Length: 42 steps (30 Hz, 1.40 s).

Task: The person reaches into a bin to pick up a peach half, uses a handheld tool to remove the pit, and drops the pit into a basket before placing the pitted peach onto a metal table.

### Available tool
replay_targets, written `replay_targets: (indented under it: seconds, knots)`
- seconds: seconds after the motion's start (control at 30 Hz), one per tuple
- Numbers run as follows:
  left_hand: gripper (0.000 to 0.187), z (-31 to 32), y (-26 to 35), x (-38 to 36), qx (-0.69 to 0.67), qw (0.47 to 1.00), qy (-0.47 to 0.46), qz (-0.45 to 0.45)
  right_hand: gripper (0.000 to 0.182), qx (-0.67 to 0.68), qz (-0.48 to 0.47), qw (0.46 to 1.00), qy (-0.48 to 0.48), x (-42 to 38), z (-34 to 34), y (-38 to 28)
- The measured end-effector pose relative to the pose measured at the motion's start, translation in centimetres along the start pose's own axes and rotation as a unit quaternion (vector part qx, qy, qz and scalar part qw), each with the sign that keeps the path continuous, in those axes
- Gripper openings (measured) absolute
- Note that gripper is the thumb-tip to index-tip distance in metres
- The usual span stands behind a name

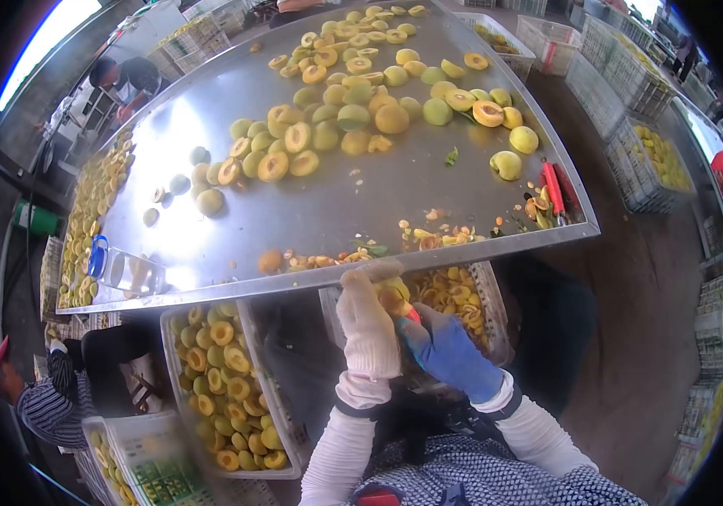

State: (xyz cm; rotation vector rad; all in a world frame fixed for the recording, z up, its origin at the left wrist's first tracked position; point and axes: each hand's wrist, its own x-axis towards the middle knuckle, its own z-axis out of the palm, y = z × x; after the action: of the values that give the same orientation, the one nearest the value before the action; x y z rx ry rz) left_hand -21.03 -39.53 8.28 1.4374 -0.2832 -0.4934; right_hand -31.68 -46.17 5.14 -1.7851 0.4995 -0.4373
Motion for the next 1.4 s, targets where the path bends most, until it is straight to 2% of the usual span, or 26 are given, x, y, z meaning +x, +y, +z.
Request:
replay_targets:
  seconds: [0.1,0.17,0.23,0.27,0.33,0.4,0.47,0.5,0.53,0.57,0.6,0.67,0.7,0.73,0.77,0.8,0.83,0.87,0.93,1.0,1.03,1.1,1.13,1.2,1.3,1.4]
  knots:
    - [0.071,-0.3,1.2,0.5,0.063,0.998,-0.026,0.002,0.039,0.081,0.020,0.996,0.006,-0.5,1.1,0.4]
    - [0.070,-0.8,2.5,1.0,0.157,0.981,-0.112,0.016,0.042,0.141,0.039,0.989,0.005,-1.1,1.3,0.6]
    - [0.069,-1.1,2.7,1.4,0.187,0.970,-0.149,0.052,0.049,0.323,0.209,0.914,-0.131,-1.5,0.8,0.2]
    - [0.068,-1.3,2.9,1.6,0.216,0.954,-0.186,0.091,0.049,0.325,0.210,0.912,-0.132,-1.6,0.7,-0.1]
    - [0.064,-1.8,3.0,1.7,0.213,0.948,-0.215,0.096,0.053,0.475,0.230,0.828,-0.190,-1.8,0.4,-0.6]
    - [0.060,-1.9,2.6,1.9,0.207,0.942,-0.243,0.099,0.056,0.504,0.236,0.804,-0.210,-1.6,0.1,-0.9]
    - [0.061,-1.5,1.6,2.3,-0.005,0.969,-0.239,-0.069,0.059,0.531,0.243,0.778,-0.233,-1.7,0.1,-0.3]
    - [0.061,-1.2,1.5,2.2,-0.005,0.968,-0.239,-0.069,0.060,0.569,0.221,0.750,-0.254,-1.9,0.3,0.9]
    - [0.064,-0.9,1.4,1.9,-0.055,0.967,-0.214,-0.124,0.061,0.606,0.199,0.720,-0.274,-2.1,0.4,1.7]
    - [0.066,-0.8,1.3,1.7,-0.105,0.960,-0.185,-0.179,0.061,0.606,0.200,0.719,-0.276,-2.3,0.2,1.8]
    - [0.066,-1.1,1.1,1.6,-0.105,0.961,-0.181,-0.179,0.061,0.623,0.197,0.702,-0.283,-2.6,0.1,2.0]
    - [0.071,-2.2,0.5,1.6,-0.188,0.961,-0.099,-0.179,0.062,0.641,0.193,0.681,-0.298,-3.0,-0.4,2.6]
    - [0.068,-4.0,1.0,1.2,-0.063,0.993,-0.062,-0.079,0.062,0.610,0.218,0.704,-0.291,-3.2,-1.1,3.2]
    - [0.067,-6.2,2.6,0.7,0.109,0.992,-0.057,0.027,0.062,0.579,0.238,0.727,-0.282,-3.2,-1.8,3.8]
    - [0.050,-8.8,3.3,0.7,0.237,0.968,-0.012,0.083,0.063,0.514,0.289,0.761,-0.270,-3.1,-2.7,4.8]
    - [0.034,-11.4,4.0,0.8,0.363,0.922,0.046,0.126,0.063,0.516,0.285,0.760,-0.274,-3.2,-2.4,5.9]
    - [0.024,-14.0,6.4,1.5,0.473,0.875,0.027,0.098,0.062,0.462,0.372,0.787,-0.169,-3.4,-1.8,7.3]
    - [0.021,-16.9,7.0,2.8,0.641,0.762,0.002,0.091,0.061,0.401,0.451,0.796,-0.056,-3.3,-1.4,8.0]
    - [0.014,-19.6,8.5,4.9,0.689,0.704,-0.050,0.165,0.060,0.357,0.441,0.821,-0.056,-2.2,-1.9,6.7]
    - [0.015,-16.5,9.6,8.8,0.620,0.760,-0.011,0.194,0.059,0.286,0.412,0.863,-0.059,-1.5,-1.1,6.6]
    - [0.016,-14.7,9.7,11.5,0.609,0.765,-0.021,0.208,0.059,0.287,0.408,0.865,-0.060,-1.4,-0.2,7.5]
    - [0.021,-11.1,8.3,18.1,0.604,0.751,-0.030,0.264,0.058,0.165,0.202,0.965,-0.018,-1.1,1.6,10.1]
    - [0.026,-9.5,7.0,21.3,0.609,0.732,-0.028,0.305,0.058,0.162,0.199,0.966,-0.014,-0.6,1.3,9.4]
    - [0.034,-6.0,5.8,26.0,0.754,0.584,-0.035,0.300,0.056,0.314,0.408,0.854,-0.077,-0.3,0.2,7.0]
    - [0.040,-3.6,3.6,28.6,0.781,0.557,-0.009,0.283,0.053,0.325,0.388,0.861,-0.057,-1.1,0.0,7.5]
    - [0.039,-3.3,3.4,27.8,0.713,0.597,-0.036,0.365,0.049,0.332,0.381,0.861,-0.055,-0.9,0.1,7.6]
